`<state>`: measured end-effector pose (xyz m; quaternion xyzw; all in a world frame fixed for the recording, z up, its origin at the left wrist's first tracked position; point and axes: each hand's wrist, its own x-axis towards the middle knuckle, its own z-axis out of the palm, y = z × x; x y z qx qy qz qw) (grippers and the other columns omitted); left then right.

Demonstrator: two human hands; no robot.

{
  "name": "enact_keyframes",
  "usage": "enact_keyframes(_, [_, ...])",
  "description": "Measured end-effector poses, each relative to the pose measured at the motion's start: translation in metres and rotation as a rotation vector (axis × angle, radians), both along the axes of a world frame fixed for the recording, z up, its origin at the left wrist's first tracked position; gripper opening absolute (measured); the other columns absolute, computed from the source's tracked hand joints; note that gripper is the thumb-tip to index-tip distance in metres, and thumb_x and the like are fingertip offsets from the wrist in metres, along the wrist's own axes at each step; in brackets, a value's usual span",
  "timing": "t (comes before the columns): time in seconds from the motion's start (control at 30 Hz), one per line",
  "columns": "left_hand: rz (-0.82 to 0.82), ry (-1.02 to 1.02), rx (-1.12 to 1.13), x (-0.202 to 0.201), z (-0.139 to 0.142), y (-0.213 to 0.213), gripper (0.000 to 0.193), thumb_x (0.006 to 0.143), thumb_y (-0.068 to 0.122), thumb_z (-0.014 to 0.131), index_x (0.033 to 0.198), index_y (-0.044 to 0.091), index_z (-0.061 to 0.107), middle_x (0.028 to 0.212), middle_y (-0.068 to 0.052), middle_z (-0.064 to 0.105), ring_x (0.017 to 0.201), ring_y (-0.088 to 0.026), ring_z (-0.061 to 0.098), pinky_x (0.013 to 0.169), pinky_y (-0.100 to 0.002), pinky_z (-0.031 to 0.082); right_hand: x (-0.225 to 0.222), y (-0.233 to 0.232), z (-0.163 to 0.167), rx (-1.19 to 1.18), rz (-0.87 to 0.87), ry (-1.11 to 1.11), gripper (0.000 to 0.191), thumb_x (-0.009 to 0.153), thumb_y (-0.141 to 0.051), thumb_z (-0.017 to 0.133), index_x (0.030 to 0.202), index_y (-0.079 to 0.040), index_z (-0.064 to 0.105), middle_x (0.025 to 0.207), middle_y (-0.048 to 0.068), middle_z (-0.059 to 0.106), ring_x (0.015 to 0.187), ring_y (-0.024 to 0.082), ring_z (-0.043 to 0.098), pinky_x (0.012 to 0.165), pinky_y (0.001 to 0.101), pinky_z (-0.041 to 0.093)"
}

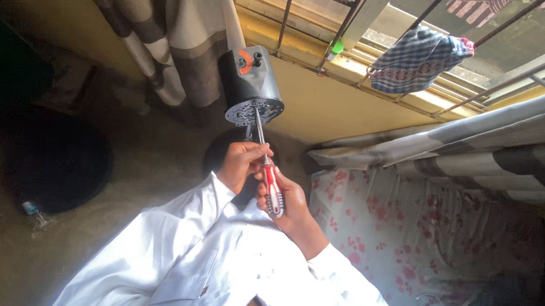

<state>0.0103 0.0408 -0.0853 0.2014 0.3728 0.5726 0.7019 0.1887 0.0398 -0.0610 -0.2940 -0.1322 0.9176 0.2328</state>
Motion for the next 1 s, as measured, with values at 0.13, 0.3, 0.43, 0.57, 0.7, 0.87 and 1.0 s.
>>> enact_keyframes(0.13, [0.136,0.189,-0.059,0.009,-0.012,0.006,0.029,0.098,0.020,0.076,0.088,-0.006,0.067,0.071,-0.010,0.064,0.053,-0.012,0.054,0.048,-0.026,0.040,-0.001,-0.001,0.006,0.057,0.002,-0.206,0.046,0.105,-0.044,0.044,0.111,-0.002,0.061,0.079,0.009,0.063,0.061,0.021,0.064,0.054,0.0313,0.053])
enact_keyframes(0.3, [0.074,0.096,-0.072,0.004,-0.004,0.003,0.027,0.097,0.025,0.069,0.094,-0.002,0.071,0.076,-0.009,0.071,0.056,-0.011,0.059,0.053,-0.024,0.045,-0.003,-0.004,0.006,0.115,-0.019,-0.250,0.029,0.109,-0.028,0.049,0.114,-0.001,0.059,0.085,0.007,0.063,0.068,0.020,0.065,0.057,0.0329,0.052])
enact_keyframes(0.43, [0.028,0.010,-0.032,-0.005,0.004,-0.002,0.028,0.093,0.026,0.064,0.098,-0.001,0.073,0.077,-0.008,0.074,0.056,-0.012,0.063,0.052,-0.025,0.049,-0.002,-0.002,0.005,-0.036,-0.026,-0.092,0.041,0.110,-0.035,0.044,0.115,0.002,0.060,0.084,0.010,0.064,0.070,0.019,0.065,0.063,0.0311,0.056])
enact_keyframes(0.57, [0.095,0.091,-0.047,-0.002,-0.002,0.000,0.025,0.095,0.021,0.068,0.099,-0.004,0.072,0.077,-0.009,0.073,0.056,-0.012,0.061,0.053,-0.025,0.046,-0.004,-0.002,0.002,-0.005,0.021,-0.093,0.044,0.106,-0.039,0.043,0.115,0.000,0.062,0.083,0.010,0.066,0.066,0.021,0.065,0.061,0.0314,0.056])
enact_keyframes(0.7, [0.147,0.217,-0.060,0.001,-0.008,0.003,0.025,0.096,0.017,0.073,0.098,-0.008,0.073,0.080,-0.011,0.073,0.061,-0.011,0.062,0.056,-0.024,0.046,-0.003,-0.004,-0.003,0.122,0.001,-0.375,0.023,0.107,-0.027,0.054,0.113,-0.005,0.056,0.086,0.008,0.065,0.069,0.023,0.065,0.062,0.0369,0.054])
enact_keyframes(0.87, [0.019,0.070,-0.063,-0.006,-0.002,0.000,0.027,0.094,0.023,0.064,0.101,-0.002,0.073,0.081,-0.010,0.075,0.060,-0.011,0.065,0.056,-0.024,0.050,-0.003,-0.001,-0.004,0.049,-0.013,-0.220,0.030,0.105,-0.026,0.049,0.119,-0.002,0.061,0.088,0.010,0.066,0.074,0.022,0.068,0.070,0.0344,0.059])
enact_keyframes(1.0, [-0.009,0.071,-0.011,-0.008,-0.006,-0.002,0.027,0.098,0.023,0.065,0.098,-0.004,0.071,0.079,-0.011,0.074,0.054,-0.012,0.060,0.053,-0.026,0.050,-0.006,0.001,-0.001,-0.067,-0.041,-0.098,0.035,0.106,-0.031,0.048,0.115,0.001,0.060,0.093,0.010,0.067,0.077,0.020,0.068,0.070,0.0349,0.058])
